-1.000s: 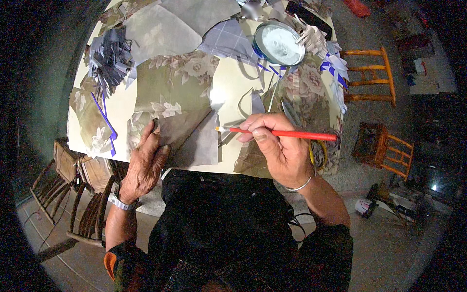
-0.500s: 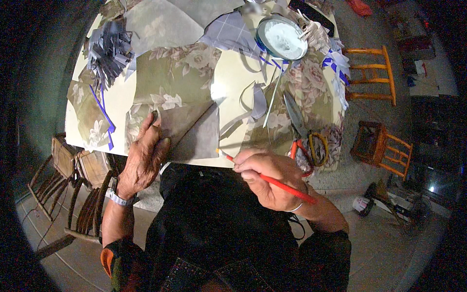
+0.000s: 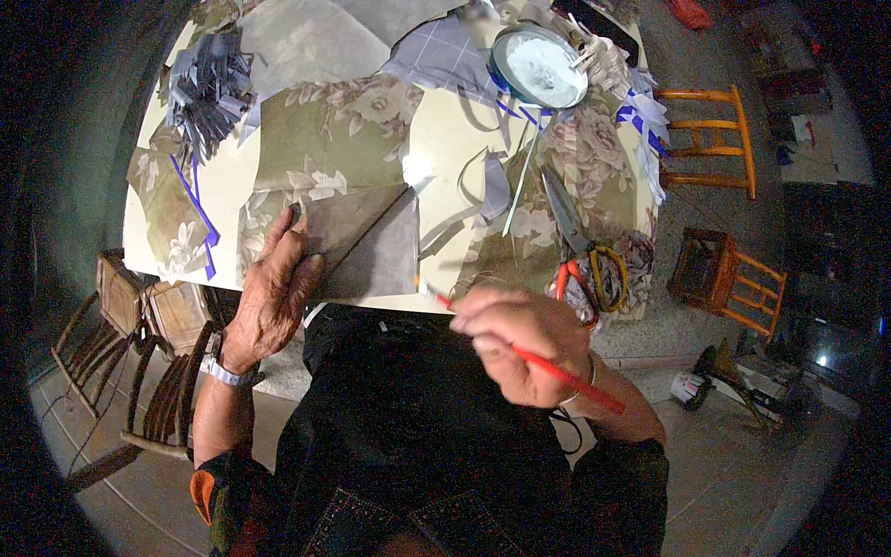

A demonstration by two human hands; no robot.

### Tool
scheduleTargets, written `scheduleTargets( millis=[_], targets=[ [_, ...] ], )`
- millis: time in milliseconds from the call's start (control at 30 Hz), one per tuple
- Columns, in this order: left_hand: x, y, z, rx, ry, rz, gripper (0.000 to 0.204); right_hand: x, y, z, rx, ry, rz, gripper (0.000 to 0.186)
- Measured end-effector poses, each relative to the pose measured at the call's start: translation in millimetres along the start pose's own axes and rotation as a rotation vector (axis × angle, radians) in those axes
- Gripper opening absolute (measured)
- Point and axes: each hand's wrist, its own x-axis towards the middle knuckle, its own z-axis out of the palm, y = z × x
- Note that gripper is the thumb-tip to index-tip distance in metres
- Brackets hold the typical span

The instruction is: The person cuts floral patterned fabric using scissors and applies glue to the edges with a brush.

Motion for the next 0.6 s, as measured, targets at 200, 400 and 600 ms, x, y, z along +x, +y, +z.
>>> scheduleTargets(
  millis=[200,400,600],
  targets=[
    [0.3,-1.0,0.6,-0.004,0.016,-0.001,0.024,25.2,16.3,-1.8,-0.201,0.06,-0.007,0.01],
    [0.0,-1.7,1.1,-0.009,0.026,0.012,0.023,21.3,18.6,-1.1,-0.112,0.072,0.09,0.009],
    [-0.1,-1.2,1.1,0.015,0.023,0.006,0.024,31.6,21.2,7.0,-0.053,0.122,0.06,0.013]
  ],
)
